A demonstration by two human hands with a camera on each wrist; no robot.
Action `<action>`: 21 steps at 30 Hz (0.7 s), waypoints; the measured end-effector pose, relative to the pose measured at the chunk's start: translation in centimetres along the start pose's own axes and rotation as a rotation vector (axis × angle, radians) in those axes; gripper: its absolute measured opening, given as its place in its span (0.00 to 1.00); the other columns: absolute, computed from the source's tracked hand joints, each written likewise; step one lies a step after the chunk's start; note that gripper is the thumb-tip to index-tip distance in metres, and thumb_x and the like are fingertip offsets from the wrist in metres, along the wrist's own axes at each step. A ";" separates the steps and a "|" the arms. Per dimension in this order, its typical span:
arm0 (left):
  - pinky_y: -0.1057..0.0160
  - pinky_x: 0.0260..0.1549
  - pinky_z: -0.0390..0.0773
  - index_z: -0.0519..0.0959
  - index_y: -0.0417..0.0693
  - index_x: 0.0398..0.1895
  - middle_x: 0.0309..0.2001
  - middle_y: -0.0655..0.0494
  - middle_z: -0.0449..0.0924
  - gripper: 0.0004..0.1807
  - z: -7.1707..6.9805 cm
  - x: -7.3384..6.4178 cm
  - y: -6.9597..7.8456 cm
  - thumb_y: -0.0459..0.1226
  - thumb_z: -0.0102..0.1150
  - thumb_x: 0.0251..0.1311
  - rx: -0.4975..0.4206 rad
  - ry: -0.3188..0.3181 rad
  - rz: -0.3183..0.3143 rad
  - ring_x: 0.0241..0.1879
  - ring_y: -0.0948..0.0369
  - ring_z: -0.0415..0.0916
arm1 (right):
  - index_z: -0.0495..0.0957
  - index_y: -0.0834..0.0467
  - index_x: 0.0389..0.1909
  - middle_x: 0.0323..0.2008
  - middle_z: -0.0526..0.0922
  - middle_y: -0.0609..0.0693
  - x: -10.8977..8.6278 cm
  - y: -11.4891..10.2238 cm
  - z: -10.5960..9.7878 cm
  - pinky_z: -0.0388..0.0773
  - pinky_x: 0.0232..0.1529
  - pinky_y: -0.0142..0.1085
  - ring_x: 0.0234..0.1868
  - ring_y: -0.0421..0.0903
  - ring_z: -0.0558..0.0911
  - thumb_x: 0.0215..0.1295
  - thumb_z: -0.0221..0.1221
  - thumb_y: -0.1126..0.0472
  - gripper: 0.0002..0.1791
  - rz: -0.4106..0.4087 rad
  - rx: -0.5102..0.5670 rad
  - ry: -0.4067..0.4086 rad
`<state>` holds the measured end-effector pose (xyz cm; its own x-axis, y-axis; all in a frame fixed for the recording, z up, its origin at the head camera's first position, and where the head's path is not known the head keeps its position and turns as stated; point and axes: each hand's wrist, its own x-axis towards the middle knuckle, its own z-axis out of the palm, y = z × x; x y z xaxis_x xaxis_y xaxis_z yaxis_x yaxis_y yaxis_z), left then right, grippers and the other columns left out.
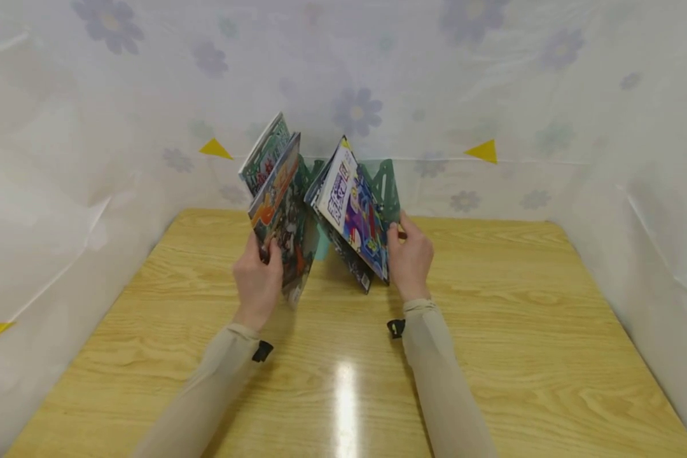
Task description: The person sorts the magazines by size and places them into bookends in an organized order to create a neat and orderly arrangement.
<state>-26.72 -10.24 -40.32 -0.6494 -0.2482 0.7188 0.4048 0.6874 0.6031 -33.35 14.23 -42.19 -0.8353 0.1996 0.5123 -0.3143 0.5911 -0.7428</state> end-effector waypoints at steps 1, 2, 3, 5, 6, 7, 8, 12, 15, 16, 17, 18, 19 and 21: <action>0.51 0.28 0.85 0.77 0.32 0.48 0.36 0.36 0.83 0.10 0.1 0.0 0.0 0.29 0.53 0.68 -0.002 0.001 -0.010 0.34 0.45 0.84 | 0.76 0.55 0.64 0.50 0.83 0.61 0.0 0.0 0.0 0.83 0.27 0.52 0.40 0.58 0.86 0.74 0.55 0.57 0.20 -0.002 0.002 0.001; 0.51 0.29 0.85 0.77 0.32 0.48 0.37 0.36 0.83 0.10 0.2 0.1 0.1 0.29 0.53 0.68 -0.004 0.000 -0.020 0.35 0.45 0.84 | 0.76 0.55 0.64 0.49 0.83 0.61 0.0 0.0 0.0 0.83 0.27 0.52 0.39 0.58 0.86 0.74 0.55 0.57 0.20 -0.004 0.001 0.001; 0.50 0.30 0.85 0.77 0.32 0.49 0.37 0.36 0.83 0.10 0.3 0.1 0.1 0.29 0.52 0.68 -0.007 -0.001 -0.027 0.35 0.45 0.84 | 0.76 0.55 0.64 0.48 0.83 0.62 0.0 0.1 0.1 0.83 0.27 0.52 0.39 0.58 0.86 0.74 0.55 0.57 0.20 -0.006 -0.002 0.003; 0.51 0.30 0.85 0.77 0.32 0.49 0.38 0.36 0.83 0.10 0.4 0.2 0.2 0.30 0.52 0.69 -0.013 -0.005 -0.040 0.36 0.45 0.84 | 0.76 0.55 0.64 0.47 0.84 0.62 0.0 0.1 0.1 0.82 0.25 0.52 0.39 0.58 0.86 0.74 0.55 0.58 0.20 -0.009 -0.005 0.004; 0.51 0.31 0.85 0.77 0.32 0.49 0.38 0.37 0.83 0.10 0.5 0.3 0.2 0.30 0.52 0.69 -0.017 -0.005 -0.043 0.36 0.46 0.84 | 0.76 0.55 0.64 0.47 0.84 0.62 0.0 0.1 0.1 0.82 0.24 0.51 0.38 0.57 0.86 0.73 0.55 0.58 0.20 -0.010 -0.004 0.003; 0.51 0.31 0.85 0.77 0.32 0.49 0.38 0.37 0.83 0.10 0.5 0.3 0.2 0.30 0.51 0.69 -0.017 -0.005 -0.046 0.36 0.46 0.84 | 0.76 0.55 0.64 0.48 0.84 0.62 0.0 0.1 0.2 0.82 0.24 0.50 0.38 0.57 0.86 0.74 0.55 0.58 0.20 -0.011 -0.007 0.003; 0.52 0.30 0.85 0.77 0.33 0.49 0.38 0.37 0.83 0.10 0.6 0.4 0.2 0.29 0.51 0.69 -0.019 -0.005 -0.048 0.36 0.46 0.84 | 0.76 0.55 0.64 0.48 0.84 0.61 -0.1 0.1 0.2 0.81 0.23 0.49 0.39 0.57 0.86 0.74 0.55 0.58 0.20 -0.011 -0.010 0.001; 0.51 0.30 0.84 0.77 0.33 0.49 0.39 0.37 0.83 0.10 0.9 0.6 0.1 0.29 0.51 0.70 -0.025 0.001 -0.059 0.37 0.47 0.84 | 0.75 0.55 0.64 0.51 0.82 0.60 -0.1 -0.1 0.1 0.77 0.21 0.42 0.40 0.56 0.86 0.74 0.55 0.57 0.20 -0.002 -0.007 -0.005; 0.51 0.31 0.85 0.77 0.34 0.50 0.40 0.37 0.83 0.10 1.1 0.8 0.1 0.30 0.51 0.70 -0.028 0.007 -0.071 0.38 0.47 0.84 | 0.75 0.54 0.64 0.50 0.83 0.61 -0.1 -0.2 0.0 0.72 0.18 0.39 0.40 0.56 0.86 0.74 0.54 0.56 0.20 0.003 -0.006 -0.005; 0.51 0.32 0.85 0.77 0.34 0.50 0.40 0.37 0.83 0.11 1.2 0.9 0.1 0.30 0.51 0.70 -0.027 0.008 -0.071 0.39 0.47 0.84 | 0.75 0.54 0.64 0.49 0.83 0.61 -0.1 -0.1 0.0 0.71 0.17 0.37 0.40 0.56 0.86 0.74 0.54 0.56 0.20 0.004 -0.008 -0.004; 0.51 0.33 0.85 0.77 0.34 0.51 0.41 0.37 0.83 0.11 1.3 0.9 0.1 0.29 0.51 0.70 -0.024 0.010 -0.067 0.39 0.46 0.84 | 0.75 0.54 0.64 0.49 0.83 0.61 -0.1 -0.1 0.0 0.71 0.17 0.37 0.40 0.56 0.86 0.74 0.55 0.56 0.20 0.004 -0.010 -0.003; 0.51 0.34 0.85 0.76 0.33 0.52 0.41 0.36 0.83 0.12 1.4 1.0 0.1 0.29 0.52 0.69 -0.020 0.013 -0.058 0.40 0.46 0.84 | 0.75 0.54 0.64 0.49 0.84 0.61 -0.1 -0.2 0.0 0.71 0.16 0.37 0.39 0.56 0.86 0.74 0.55 0.57 0.20 0.006 -0.011 -0.003; 0.51 0.35 0.85 0.76 0.32 0.54 0.43 0.35 0.83 0.13 1.6 1.0 0.0 0.28 0.52 0.69 -0.016 0.017 -0.045 0.41 0.45 0.83 | 0.75 0.54 0.64 0.48 0.84 0.61 -0.1 -0.1 0.0 0.70 0.15 0.36 0.39 0.56 0.86 0.74 0.55 0.56 0.20 0.006 -0.013 -0.001; 0.51 0.36 0.85 0.75 0.30 0.57 0.44 0.34 0.82 0.16 1.8 1.1 0.0 0.27 0.53 0.68 -0.008 0.020 -0.024 0.42 0.44 0.83 | 0.76 0.54 0.64 0.48 0.84 0.61 0.0 0.0 0.0 0.72 0.16 0.37 0.39 0.56 0.86 0.74 0.54 0.56 0.20 0.005 -0.015 0.000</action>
<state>-28.59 -9.27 -40.16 -0.6459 -0.2786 0.7108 0.3945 0.6754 0.6231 -33.31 14.19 -42.19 -0.8367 0.2030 0.5086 -0.3033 0.6016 -0.7390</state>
